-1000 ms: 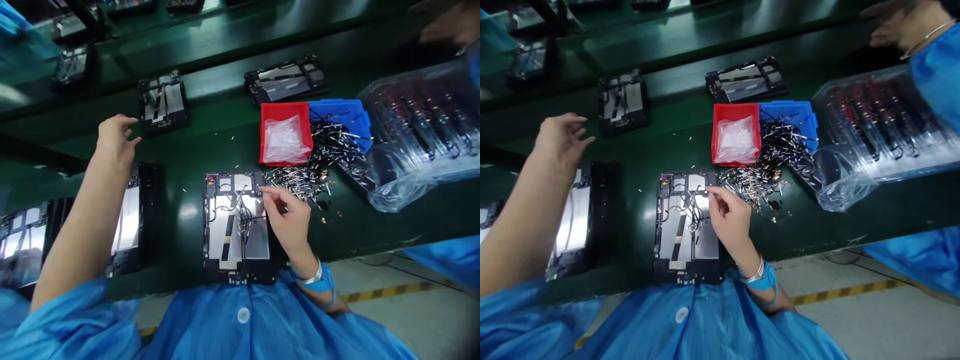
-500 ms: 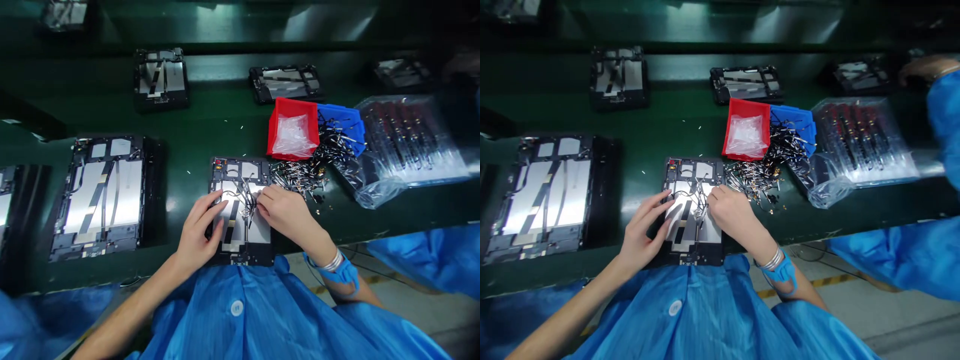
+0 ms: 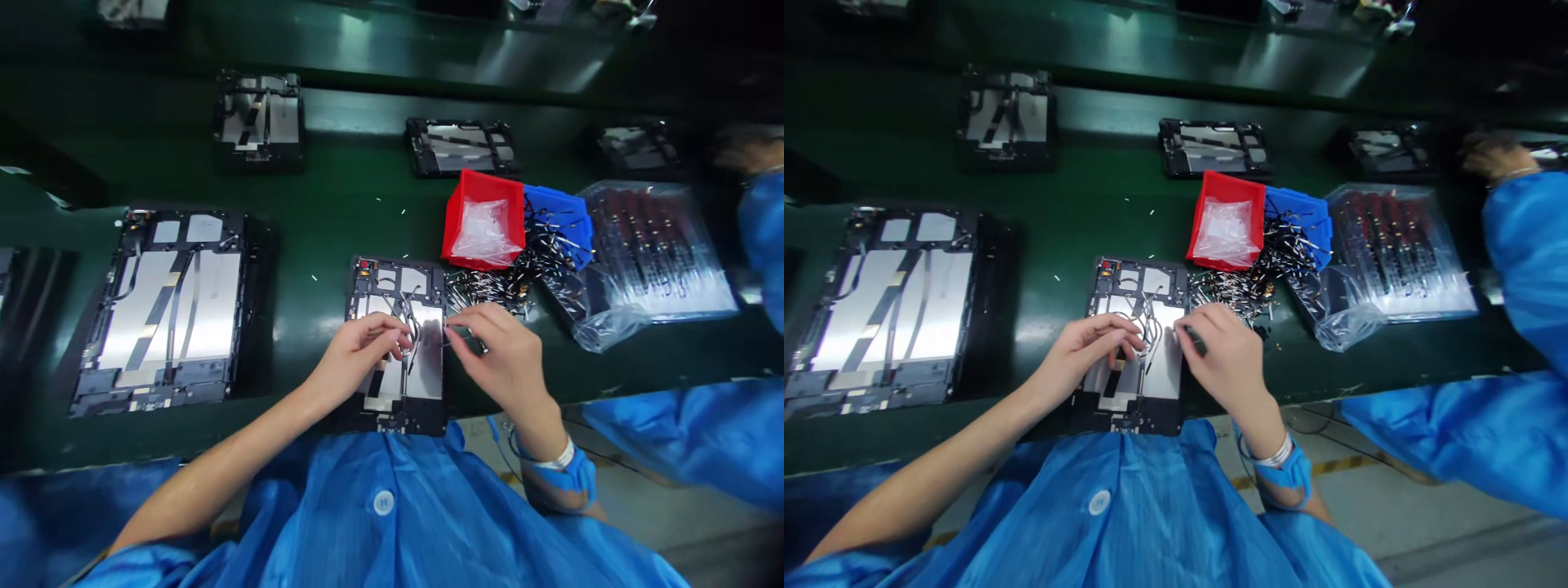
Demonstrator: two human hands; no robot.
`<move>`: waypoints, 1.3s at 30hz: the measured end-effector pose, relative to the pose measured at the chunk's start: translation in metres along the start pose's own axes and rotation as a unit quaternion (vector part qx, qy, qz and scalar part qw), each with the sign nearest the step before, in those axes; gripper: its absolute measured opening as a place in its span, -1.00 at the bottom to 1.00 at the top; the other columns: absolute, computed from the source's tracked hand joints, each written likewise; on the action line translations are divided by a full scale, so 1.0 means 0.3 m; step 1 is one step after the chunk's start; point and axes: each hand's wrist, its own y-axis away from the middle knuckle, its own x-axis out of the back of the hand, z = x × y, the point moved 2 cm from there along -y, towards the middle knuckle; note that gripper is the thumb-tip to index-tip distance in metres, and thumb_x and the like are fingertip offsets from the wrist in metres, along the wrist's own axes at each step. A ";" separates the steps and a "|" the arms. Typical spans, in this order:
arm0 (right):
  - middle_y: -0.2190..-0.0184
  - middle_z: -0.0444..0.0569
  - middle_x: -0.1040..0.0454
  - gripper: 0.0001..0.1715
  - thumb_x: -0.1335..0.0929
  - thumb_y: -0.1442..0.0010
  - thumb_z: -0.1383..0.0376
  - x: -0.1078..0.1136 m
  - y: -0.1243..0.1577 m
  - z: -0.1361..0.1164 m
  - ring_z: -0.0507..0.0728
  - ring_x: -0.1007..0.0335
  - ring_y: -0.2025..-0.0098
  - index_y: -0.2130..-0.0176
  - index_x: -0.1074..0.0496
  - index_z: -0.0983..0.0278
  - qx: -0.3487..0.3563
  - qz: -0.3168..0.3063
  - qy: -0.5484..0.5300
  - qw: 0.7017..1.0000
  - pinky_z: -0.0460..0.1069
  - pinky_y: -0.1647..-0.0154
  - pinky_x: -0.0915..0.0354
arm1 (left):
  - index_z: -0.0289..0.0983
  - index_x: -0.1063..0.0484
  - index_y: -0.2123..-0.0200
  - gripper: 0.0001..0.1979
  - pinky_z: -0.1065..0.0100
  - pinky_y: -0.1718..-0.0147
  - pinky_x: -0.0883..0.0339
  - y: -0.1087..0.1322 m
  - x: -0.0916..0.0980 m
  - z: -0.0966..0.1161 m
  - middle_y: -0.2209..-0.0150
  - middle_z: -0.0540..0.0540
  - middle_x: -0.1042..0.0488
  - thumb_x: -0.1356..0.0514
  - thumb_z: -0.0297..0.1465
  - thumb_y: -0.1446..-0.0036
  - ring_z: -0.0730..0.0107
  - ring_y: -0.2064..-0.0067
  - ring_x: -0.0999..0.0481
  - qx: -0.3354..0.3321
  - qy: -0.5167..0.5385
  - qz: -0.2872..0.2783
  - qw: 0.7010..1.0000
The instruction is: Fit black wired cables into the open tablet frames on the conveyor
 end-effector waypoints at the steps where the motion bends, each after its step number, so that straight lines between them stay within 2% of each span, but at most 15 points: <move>1: 0.39 -0.05 -0.53 -0.93 -0.35 -0.18 0.40 0.000 0.015 0.027 0.09 -0.45 0.34 0.32 -0.47 0.27 -0.030 -0.033 0.007 0.999 -0.05 0.40 -0.34 | -0.33 -0.48 0.22 -0.80 0.47 0.47 -0.30 0.001 0.007 0.001 0.30 -0.14 -0.58 -0.17 -0.32 -0.18 0.42 0.35 -0.52 -0.003 -0.008 0.010 1.000; 5: 0.32 -0.06 -0.56 -0.81 -0.38 -0.10 0.43 -0.007 0.068 0.104 0.15 -0.49 0.24 0.24 -0.50 0.23 -0.050 -0.140 0.046 0.988 -0.03 0.39 -0.34 | -0.32 -0.49 0.22 -0.82 0.42 0.39 -0.34 0.009 0.027 0.008 0.30 -0.13 -0.59 -0.17 -0.35 -0.18 0.42 0.33 -0.53 -0.017 -0.036 0.027 0.999; 8: 0.38 -0.05 -0.54 -0.85 -0.38 -0.09 0.45 -0.026 0.081 0.121 0.16 -0.48 0.24 0.31 -0.51 0.23 -0.036 -0.165 0.075 0.983 -0.03 0.40 -0.32 | -0.32 -0.49 0.23 -0.82 0.38 0.37 -0.36 0.010 0.029 0.009 0.30 -0.13 -0.59 -0.17 -0.35 -0.18 0.39 0.33 -0.53 -0.013 -0.047 0.029 0.998; 11: 0.46 -0.08 -0.50 -0.83 -0.36 -0.14 0.46 -0.027 0.072 0.106 0.10 -0.44 0.34 0.45 -0.45 0.24 -0.021 -0.115 0.063 0.991 -0.05 0.43 -0.31 | -0.33 -0.49 0.22 -0.81 0.40 0.39 -0.35 0.006 0.018 0.009 0.29 -0.14 -0.59 -0.18 -0.34 -0.18 0.39 0.32 -0.53 -0.010 -0.049 0.022 0.998; 14: 0.48 -0.07 -0.49 -0.82 -0.35 -0.18 0.47 0.005 0.055 0.061 0.06 -0.38 0.41 0.41 -0.45 0.25 0.019 0.025 0.040 0.999 -0.06 0.43 -0.32 | -0.33 -0.49 0.20 -0.79 0.46 0.46 -0.31 -0.001 -0.004 0.009 0.28 -0.16 -0.59 -0.20 -0.31 -0.16 0.40 0.33 -0.54 0.007 -0.036 -0.004 0.999; 16: 0.47 -0.05 -0.51 -0.84 -0.37 -0.15 0.50 0.020 0.045 0.024 0.06 -0.35 0.42 0.37 -0.47 0.26 0.072 0.099 0.036 0.992 -0.05 0.44 -0.32 | -0.33 -0.48 0.21 -0.75 0.48 0.53 -0.27 -0.005 -0.025 0.009 0.30 -0.16 -0.58 -0.21 -0.27 -0.16 0.41 0.37 -0.54 0.031 0.002 -0.040 0.999; 18: 0.44 -0.03 -0.54 -0.82 -0.38 -0.13 0.52 0.019 0.036 -0.007 0.06 -0.36 0.42 0.34 -0.49 0.25 0.121 0.133 0.032 0.983 -0.04 0.45 -0.35 | -0.34 -0.47 0.23 -0.69 0.49 0.61 -0.23 -0.009 -0.049 0.008 0.34 -0.18 -0.58 -0.22 -0.19 -0.15 0.40 0.42 -0.54 0.066 0.062 -0.086 0.992; 21: 0.42 -0.05 -0.57 -0.82 -0.36 -0.17 0.48 -0.001 0.018 -0.033 0.06 -0.40 0.40 0.31 -0.50 0.23 0.153 0.150 0.019 0.977 -0.04 0.44 -0.39 | -0.34 -0.43 0.29 -0.67 0.51 0.69 -0.17 -0.015 -0.075 0.007 0.39 -0.19 -0.59 -0.27 -0.15 -0.10 0.38 0.50 -0.54 0.112 0.132 -0.133 0.976; 23: 0.42 -0.05 -0.58 -0.82 -0.35 -0.18 0.48 -0.012 0.003 -0.045 0.06 -0.42 0.40 0.29 -0.50 0.23 0.155 0.157 0.002 0.975 -0.04 0.43 -0.40 | -0.34 -0.41 0.34 -0.68 0.53 0.71 -0.14 -0.020 -0.079 0.009 0.43 -0.18 -0.59 -0.31 -0.18 -0.05 0.40 0.54 -0.53 0.113 0.144 -0.129 0.975; 25: 0.41 -0.03 -0.59 -0.82 -0.35 -0.17 0.50 -0.016 -0.016 -0.057 0.07 -0.44 0.38 0.27 -0.49 0.25 0.139 0.149 -0.035 0.978 -0.03 0.41 -0.42 | -0.34 -0.40 0.36 -0.68 0.53 0.72 -0.15 -0.024 -0.074 0.014 0.47 -0.14 -0.57 -0.32 -0.19 -0.04 0.41 0.57 -0.52 0.088 0.127 -0.102 0.983; 28: 0.37 0.02 -0.60 -0.86 -0.38 -0.15 0.48 -0.011 -0.042 -0.076 0.09 -0.48 0.35 0.25 -0.48 0.29 0.105 0.114 -0.096 0.983 -0.02 0.38 -0.44 | -0.33 -0.44 0.34 -0.76 0.51 0.67 -0.21 -0.023 -0.066 0.028 0.57 -0.03 -0.51 -0.28 -0.25 -0.09 0.47 0.61 -0.45 0.023 0.044 -0.044 0.998; 31: 0.36 0.04 -0.61 -0.89 -0.39 -0.15 0.48 -0.003 -0.060 -0.093 0.10 -0.50 0.35 0.27 -0.48 0.32 0.106 0.104 -0.081 0.986 -0.01 0.38 -0.44 | -0.30 -0.48 0.36 -0.89 0.52 0.60 -0.24 -0.017 -0.064 0.048 0.55 0.00 -0.49 -0.20 -0.38 -0.14 0.50 0.54 -0.45 -0.045 -0.046 0.007 0.998; 33: 0.37 0.03 -0.62 -0.88 -0.38 -0.15 0.48 -0.001 -0.071 -0.097 0.10 -0.50 0.37 0.28 -0.49 0.32 0.117 0.108 -0.054 0.986 -0.01 0.39 -0.44 | -0.30 -0.47 0.39 -0.90 0.53 0.58 -0.26 -0.017 -0.062 0.058 0.50 -0.02 -0.50 -0.18 -0.42 -0.13 0.48 0.47 -0.48 -0.068 -0.071 0.028 0.995; 36: 0.39 0.00 -0.62 -0.85 -0.35 -0.15 0.49 -0.006 -0.091 -0.086 0.08 -0.49 0.40 0.30 -0.49 0.29 0.114 0.114 -0.065 0.985 -0.02 0.40 -0.43 | -0.31 -0.44 0.36 -0.88 0.51 0.60 -0.26 -0.028 -0.057 0.056 0.53 -0.03 -0.50 -0.20 -0.36 -0.12 0.45 0.50 -0.50 -0.037 -0.025 0.011 0.999; 39: 0.42 -0.02 -0.61 -0.83 -0.35 -0.14 0.51 -0.015 -0.111 -0.064 0.07 -0.49 0.42 0.30 -0.50 0.28 0.080 0.132 -0.106 0.982 -0.03 0.39 -0.43 | -0.35 -0.43 0.21 -0.75 0.49 0.64 -0.23 -0.045 -0.051 0.041 0.54 -0.07 -0.54 -0.23 -0.29 -0.09 0.38 0.55 -0.52 0.012 0.072 -0.022 0.997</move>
